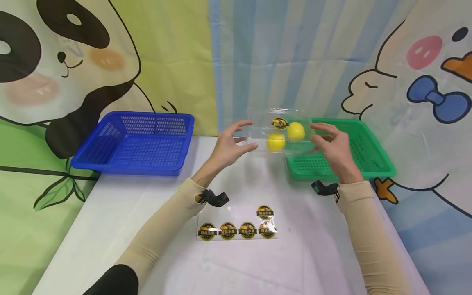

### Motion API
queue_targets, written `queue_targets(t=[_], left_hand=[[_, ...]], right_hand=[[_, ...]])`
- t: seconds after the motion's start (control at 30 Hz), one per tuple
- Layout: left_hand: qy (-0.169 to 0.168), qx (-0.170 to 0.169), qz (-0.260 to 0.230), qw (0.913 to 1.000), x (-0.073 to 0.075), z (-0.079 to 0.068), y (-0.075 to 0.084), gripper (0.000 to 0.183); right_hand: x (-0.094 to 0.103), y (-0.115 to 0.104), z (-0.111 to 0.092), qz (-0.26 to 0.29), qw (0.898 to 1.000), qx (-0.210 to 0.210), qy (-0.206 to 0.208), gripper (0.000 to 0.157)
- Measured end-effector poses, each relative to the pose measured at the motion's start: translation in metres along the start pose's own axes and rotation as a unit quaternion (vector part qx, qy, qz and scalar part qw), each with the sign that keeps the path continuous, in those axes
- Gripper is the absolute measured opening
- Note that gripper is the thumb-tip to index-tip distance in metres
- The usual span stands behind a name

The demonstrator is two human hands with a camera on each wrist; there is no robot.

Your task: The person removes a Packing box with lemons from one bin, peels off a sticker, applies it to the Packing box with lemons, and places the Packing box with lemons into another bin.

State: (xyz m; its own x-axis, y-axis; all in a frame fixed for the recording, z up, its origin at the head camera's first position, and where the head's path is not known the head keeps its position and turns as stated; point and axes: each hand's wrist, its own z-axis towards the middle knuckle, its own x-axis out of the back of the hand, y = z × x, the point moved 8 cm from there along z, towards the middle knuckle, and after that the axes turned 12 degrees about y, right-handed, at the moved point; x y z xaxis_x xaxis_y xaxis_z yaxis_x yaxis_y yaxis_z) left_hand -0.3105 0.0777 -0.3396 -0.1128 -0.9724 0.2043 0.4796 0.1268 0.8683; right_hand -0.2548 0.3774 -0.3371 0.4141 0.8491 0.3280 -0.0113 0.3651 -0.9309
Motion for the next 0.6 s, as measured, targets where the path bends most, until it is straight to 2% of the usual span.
queue_targets(t=[0.27,0.33,0.47,0.6], left_hand=[[-0.042,-0.006,0.023,0.9988,-0.088,0.018,0.007,0.063],[-0.055,-0.016,0.033,0.9978,-0.107,0.021,0.008,0.063],[-0.077,-0.024,0.058,0.9951,-0.137,0.024,0.009,0.064],[-0.089,-0.019,0.065,0.9937,-0.156,0.028,0.004,0.064]], right_hand=[[0.072,0.032,0.024,0.06,0.996,-0.061,0.014,0.052],[0.086,0.042,0.027,0.058,0.995,-0.077,0.015,0.053],[0.105,0.061,0.033,0.039,0.994,-0.105,0.014,0.058],[0.118,0.072,0.041,0.017,0.992,-0.126,0.012,0.06]])
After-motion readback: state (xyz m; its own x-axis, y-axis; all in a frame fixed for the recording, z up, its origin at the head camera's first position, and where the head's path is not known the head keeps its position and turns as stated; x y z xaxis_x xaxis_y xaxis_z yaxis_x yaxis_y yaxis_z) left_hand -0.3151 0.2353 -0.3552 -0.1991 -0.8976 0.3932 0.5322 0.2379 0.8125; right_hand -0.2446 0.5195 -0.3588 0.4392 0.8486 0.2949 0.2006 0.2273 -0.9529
